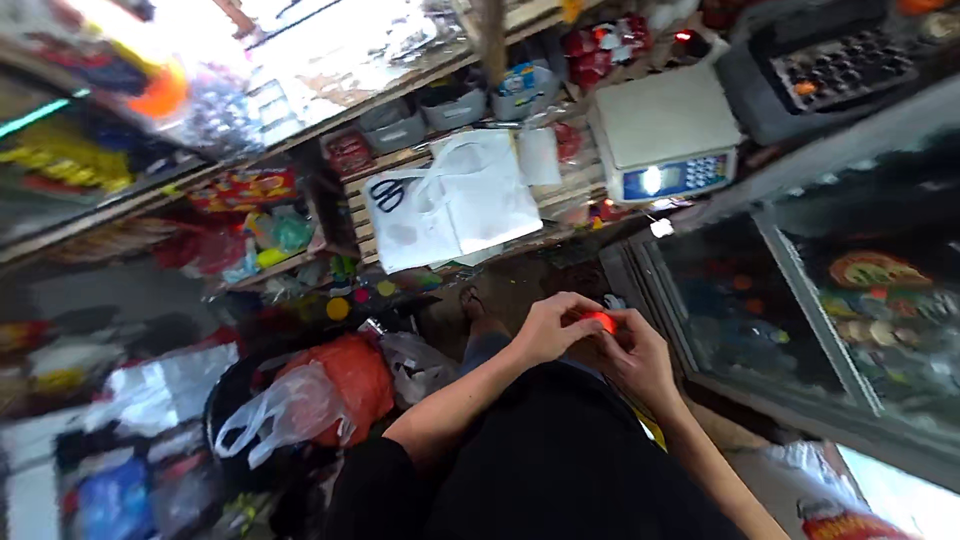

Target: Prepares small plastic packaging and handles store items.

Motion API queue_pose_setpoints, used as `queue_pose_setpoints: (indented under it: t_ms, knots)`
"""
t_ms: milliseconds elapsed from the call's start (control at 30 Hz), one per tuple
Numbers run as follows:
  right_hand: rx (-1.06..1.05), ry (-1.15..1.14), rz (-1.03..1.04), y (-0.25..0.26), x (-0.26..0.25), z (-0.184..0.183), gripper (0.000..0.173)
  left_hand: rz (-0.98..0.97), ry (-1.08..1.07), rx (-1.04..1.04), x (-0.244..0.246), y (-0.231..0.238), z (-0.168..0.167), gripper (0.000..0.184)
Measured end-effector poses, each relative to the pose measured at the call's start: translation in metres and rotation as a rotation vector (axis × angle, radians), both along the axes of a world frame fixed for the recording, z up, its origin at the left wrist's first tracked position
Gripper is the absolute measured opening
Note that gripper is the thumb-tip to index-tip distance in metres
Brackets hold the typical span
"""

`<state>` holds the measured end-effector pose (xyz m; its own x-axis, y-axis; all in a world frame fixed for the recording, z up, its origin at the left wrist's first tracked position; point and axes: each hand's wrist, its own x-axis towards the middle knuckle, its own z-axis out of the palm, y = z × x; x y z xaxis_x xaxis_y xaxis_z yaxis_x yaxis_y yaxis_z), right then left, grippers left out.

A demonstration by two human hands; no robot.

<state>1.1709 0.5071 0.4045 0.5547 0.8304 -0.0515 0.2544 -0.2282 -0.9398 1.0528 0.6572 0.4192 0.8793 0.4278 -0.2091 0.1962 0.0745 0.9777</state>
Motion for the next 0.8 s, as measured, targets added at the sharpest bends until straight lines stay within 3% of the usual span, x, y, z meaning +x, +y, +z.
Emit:
queue_pose_setpoints:
  t_ms: [100,200,267,433,600,700,800]
  knots:
    - [0.020,0.030,0.106,0.024,-0.001,0.010,0.034,0.027,-0.015,0.016,-0.018,0.018,0.005,0.027]
    - [-0.002,0.138,0.266,0.055,-0.004,0.020,0.074,0.130,-0.019,0.208,-0.044,0.034,0.009,0.023]
    - [-0.041,0.143,0.375,0.079,-0.008,0.021,0.082,0.262,0.043,0.277,-0.068,0.049,0.010,0.021]
    - [-0.036,0.020,0.543,0.134,-0.015,0.018,0.058,0.902,0.226,0.073,-0.166,0.126,0.005,0.025]
    - [-0.030,-0.067,0.588,0.177,-0.027,0.005,0.050,1.540,0.240,-0.040,-0.298,0.230,-0.034,0.039]
    - [-0.072,-0.092,0.551,0.202,-0.040,0.003,0.050,1.784,0.299,-0.092,-0.360,0.295,-0.057,0.041]
    - [-0.114,-0.125,0.499,0.228,-0.059,0.010,0.049,1.910,0.395,-0.178,-0.397,0.352,-0.083,0.043]
